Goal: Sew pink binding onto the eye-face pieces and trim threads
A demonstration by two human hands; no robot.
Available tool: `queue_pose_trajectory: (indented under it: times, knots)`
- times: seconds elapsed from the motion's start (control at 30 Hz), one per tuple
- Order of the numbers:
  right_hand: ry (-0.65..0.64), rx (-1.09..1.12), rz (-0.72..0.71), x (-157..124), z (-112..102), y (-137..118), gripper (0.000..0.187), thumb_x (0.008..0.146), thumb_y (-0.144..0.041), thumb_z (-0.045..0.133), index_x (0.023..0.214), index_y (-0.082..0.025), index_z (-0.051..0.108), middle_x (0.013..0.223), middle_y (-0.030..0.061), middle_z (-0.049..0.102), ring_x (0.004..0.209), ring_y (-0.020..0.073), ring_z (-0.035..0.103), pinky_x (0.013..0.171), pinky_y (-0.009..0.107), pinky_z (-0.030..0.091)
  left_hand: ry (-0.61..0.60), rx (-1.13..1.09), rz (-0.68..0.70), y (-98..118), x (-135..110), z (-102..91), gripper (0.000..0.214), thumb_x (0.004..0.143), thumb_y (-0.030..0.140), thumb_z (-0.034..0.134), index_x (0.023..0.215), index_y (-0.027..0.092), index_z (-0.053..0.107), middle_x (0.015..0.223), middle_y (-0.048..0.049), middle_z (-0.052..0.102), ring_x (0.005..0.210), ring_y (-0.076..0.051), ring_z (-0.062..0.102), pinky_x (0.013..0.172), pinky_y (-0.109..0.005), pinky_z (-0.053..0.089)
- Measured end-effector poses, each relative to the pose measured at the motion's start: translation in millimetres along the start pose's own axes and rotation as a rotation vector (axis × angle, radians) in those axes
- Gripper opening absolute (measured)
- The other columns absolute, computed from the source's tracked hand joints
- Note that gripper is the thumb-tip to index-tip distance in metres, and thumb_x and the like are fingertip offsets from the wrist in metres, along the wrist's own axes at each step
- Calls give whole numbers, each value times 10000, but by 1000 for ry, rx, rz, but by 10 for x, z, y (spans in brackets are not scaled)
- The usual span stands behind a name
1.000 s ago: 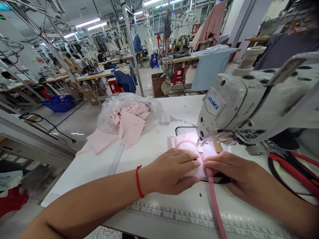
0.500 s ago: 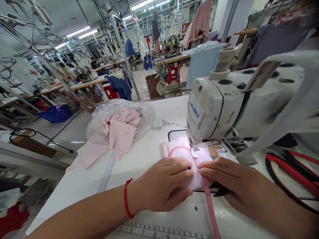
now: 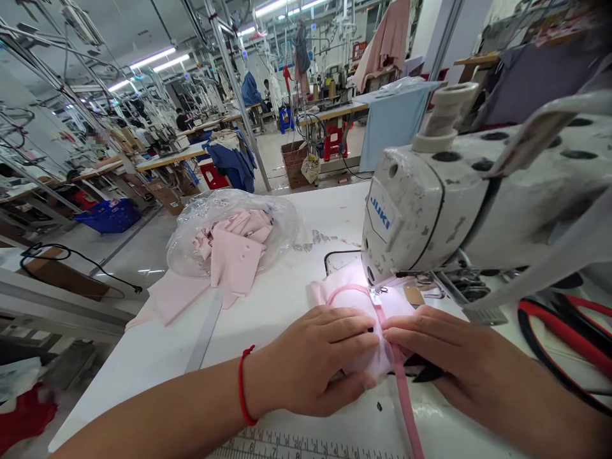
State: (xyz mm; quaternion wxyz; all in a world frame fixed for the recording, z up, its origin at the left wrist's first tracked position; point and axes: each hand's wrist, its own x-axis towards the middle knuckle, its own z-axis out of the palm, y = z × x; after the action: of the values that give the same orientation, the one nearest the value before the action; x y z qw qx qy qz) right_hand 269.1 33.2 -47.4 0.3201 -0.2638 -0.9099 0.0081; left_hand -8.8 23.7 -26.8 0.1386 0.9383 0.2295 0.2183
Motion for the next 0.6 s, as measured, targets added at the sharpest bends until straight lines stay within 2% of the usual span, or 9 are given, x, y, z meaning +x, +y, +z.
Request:
queue_pose_trajectory:
  times: [0.2, 0.3, 0.43, 0.6]
  knots:
    - [-153, -73, -38, 101, -125, -45, 624, 720, -1, 450, 1236, -233, 713, 1184, 58, 842, 935, 219, 838, 690, 311, 690, 2, 7, 5, 9, 3, -12, 453, 1114, 395, 501, 1474, 128, 566, 1511, -175, 677, 1432, -295, 628, 1208, -467, 545]
    - [-128, -84, -38, 91, -100, -71, 634, 705, 10, 443, 1215, -241, 725, 1141, 43, 848, 963, 235, 831, 664, 325, 680, -1, 0, -2, 22, 11, -27, 459, 1115, 389, 490, 1494, 138, 548, 1506, -176, 680, 1423, -292, 633, 1203, -473, 549]
    - [-65, -50, -1, 15, -17, -65, 687, 698, 32, 425, 1246, -262, 719, 1105, 28, 847, 886, 243, 822, 616, 345, 655, -20, 2, -14, 40, 25, -52, 455, 1117, 384, 481, 1496, 140, 550, 1504, -185, 680, 1409, -292, 642, 1184, -473, 565]
    - [-194, -44, -8, 13, -80, -31, 733, 699, 24, 437, 1327, -262, 685, 1256, 32, 827, 850, 229, 829, 623, 357, 664, -25, 3, -21, 43, 30, -55, 445, 1118, 373, 486, 1479, 125, 563, 1495, -188, 680, 1414, -293, 638, 1209, -464, 547]
